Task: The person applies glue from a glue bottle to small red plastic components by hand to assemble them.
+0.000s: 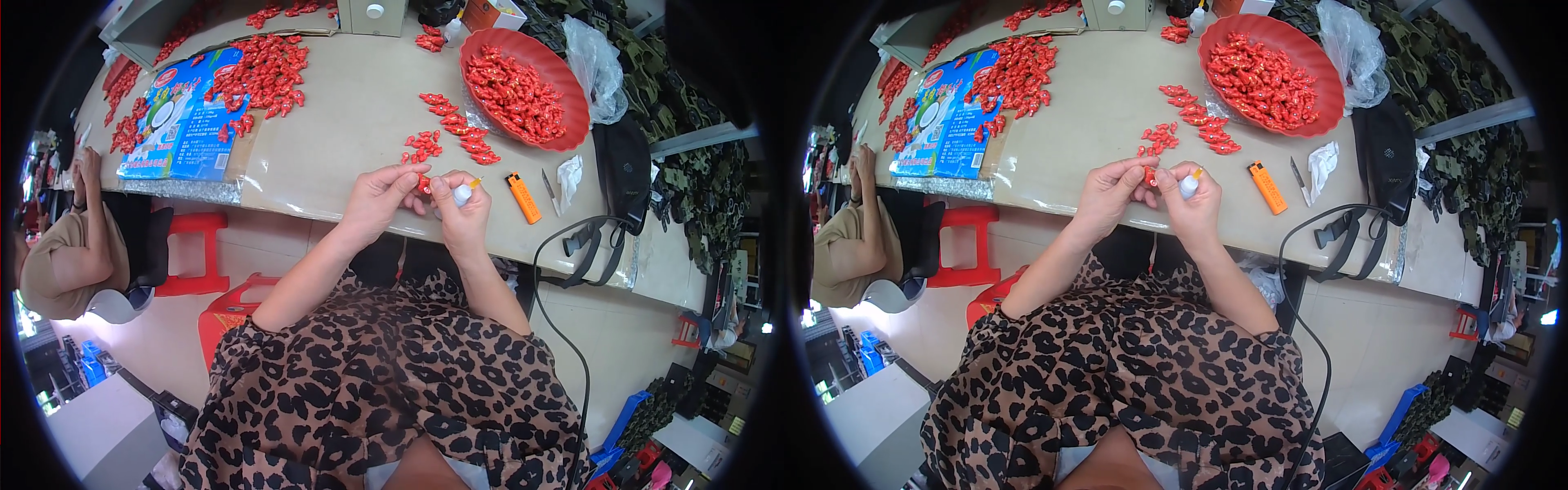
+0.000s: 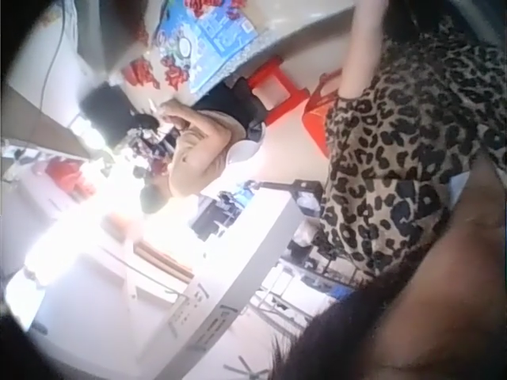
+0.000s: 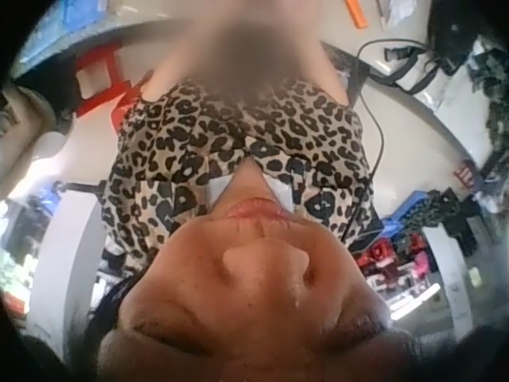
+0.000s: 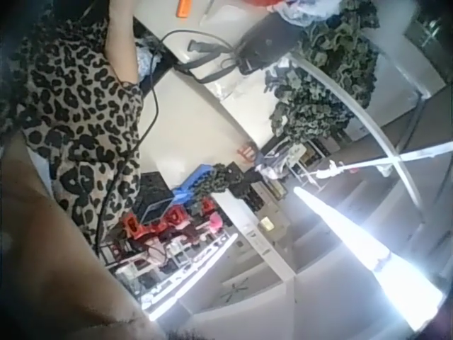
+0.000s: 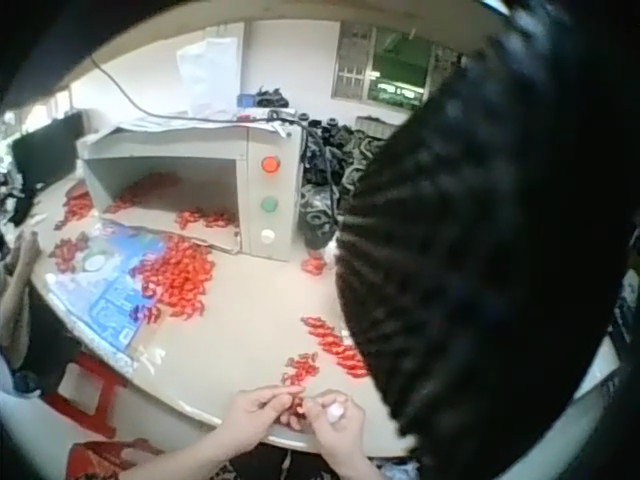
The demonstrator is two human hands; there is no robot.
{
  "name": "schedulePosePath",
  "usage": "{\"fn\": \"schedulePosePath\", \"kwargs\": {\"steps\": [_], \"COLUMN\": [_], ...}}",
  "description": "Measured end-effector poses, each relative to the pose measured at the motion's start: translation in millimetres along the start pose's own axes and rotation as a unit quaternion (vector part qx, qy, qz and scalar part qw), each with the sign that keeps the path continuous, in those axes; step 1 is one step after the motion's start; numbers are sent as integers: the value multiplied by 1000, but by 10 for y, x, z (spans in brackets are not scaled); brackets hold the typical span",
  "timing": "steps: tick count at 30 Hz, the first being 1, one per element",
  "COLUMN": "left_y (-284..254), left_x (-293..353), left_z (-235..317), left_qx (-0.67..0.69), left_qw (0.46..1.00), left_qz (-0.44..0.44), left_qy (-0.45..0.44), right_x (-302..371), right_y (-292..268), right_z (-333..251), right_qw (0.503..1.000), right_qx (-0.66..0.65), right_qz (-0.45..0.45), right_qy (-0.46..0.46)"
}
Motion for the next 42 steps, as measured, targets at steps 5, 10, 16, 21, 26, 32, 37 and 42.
{"fn": "schedulePosePath", "kwargs": {"steps": [5,10,16,21,26,32,37,42], "left_y": [1,14,34,26,22,22,28,30], "left_x": [9,17,45,45,49,47,53,51], "left_z": [-29,2,56,64,75,68,78,74], "left_qx": [-40,-81,-58,-59,-47,-43,-47,-37], "left_qw": [999,995,996,996,997,997,997,997], "left_qz": [4,10,-7,-16,-15,-14,-7,0], "left_qy": [25,60,67,71,67,68,66,61], "right_x": [4,5,10,22,29,27,41,37], "right_y": [5,-11,10,29,55,62,131,112], "right_z": [9,22,6,-10,-32,-35,-90,-77], "right_qw": [1000,1000,1000,1000,1000,1000,999,1000], "right_qx": [16,12,13,10,1,-4,-35,-18], "right_qz": [2,16,16,7,2,-10,-13,-23], "right_qy": [0,-10,-10,-12,-7,-19,10,3]}}
Point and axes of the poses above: each hand's wrist, its own x-axis away from the middle knuckle, its own y-axis out of the palm, z = x × y, the point moved 4 cm from there along -x, towards the middle knuckle, and after that the axes turned 14 degrees about -x, right-handed, at the moved point
